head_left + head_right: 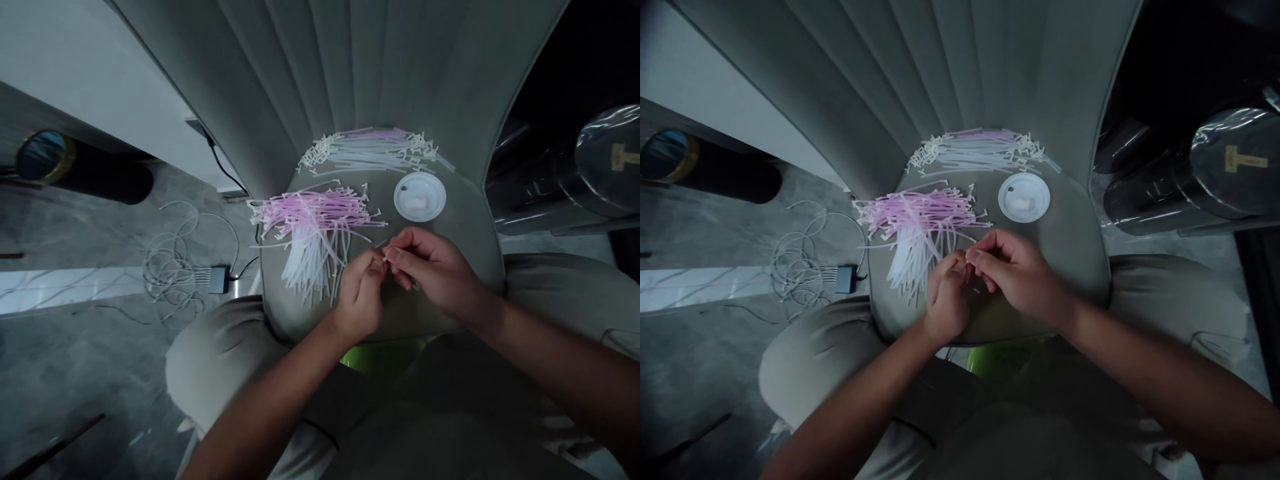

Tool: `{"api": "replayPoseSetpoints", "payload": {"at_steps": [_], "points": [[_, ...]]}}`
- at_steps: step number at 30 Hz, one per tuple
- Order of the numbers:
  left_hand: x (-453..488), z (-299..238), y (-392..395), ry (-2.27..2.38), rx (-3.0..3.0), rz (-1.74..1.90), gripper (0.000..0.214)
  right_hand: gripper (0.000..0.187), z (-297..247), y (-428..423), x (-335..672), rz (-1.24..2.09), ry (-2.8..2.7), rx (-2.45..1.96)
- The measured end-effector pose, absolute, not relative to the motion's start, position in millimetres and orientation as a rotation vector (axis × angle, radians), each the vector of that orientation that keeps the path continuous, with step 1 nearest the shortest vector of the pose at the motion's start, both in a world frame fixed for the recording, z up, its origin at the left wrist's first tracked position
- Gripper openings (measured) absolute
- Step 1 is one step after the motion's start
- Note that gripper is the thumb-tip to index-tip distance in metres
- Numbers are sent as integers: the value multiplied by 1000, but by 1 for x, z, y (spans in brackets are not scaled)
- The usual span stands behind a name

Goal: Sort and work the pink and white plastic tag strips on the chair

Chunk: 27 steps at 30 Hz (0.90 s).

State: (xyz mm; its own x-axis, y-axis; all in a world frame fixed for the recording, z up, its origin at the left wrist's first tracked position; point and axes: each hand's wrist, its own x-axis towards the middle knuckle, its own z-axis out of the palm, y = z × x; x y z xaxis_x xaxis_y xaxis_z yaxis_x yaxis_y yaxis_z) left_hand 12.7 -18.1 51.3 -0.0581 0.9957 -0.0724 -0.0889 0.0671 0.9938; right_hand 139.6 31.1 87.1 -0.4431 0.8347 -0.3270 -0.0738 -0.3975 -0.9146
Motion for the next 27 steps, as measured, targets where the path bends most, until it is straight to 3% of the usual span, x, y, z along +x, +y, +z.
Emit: {"api": "replayPoseSetpoints", "payload": {"at_steps": [19,27], "points": [[9,53,-14,1282,1287,1176,39,16,84,23,136,1701,-1248,-1188],[-6,72,2,1341,1739,926,25,18,84,38,143,1758,-1153,-1151]]}}
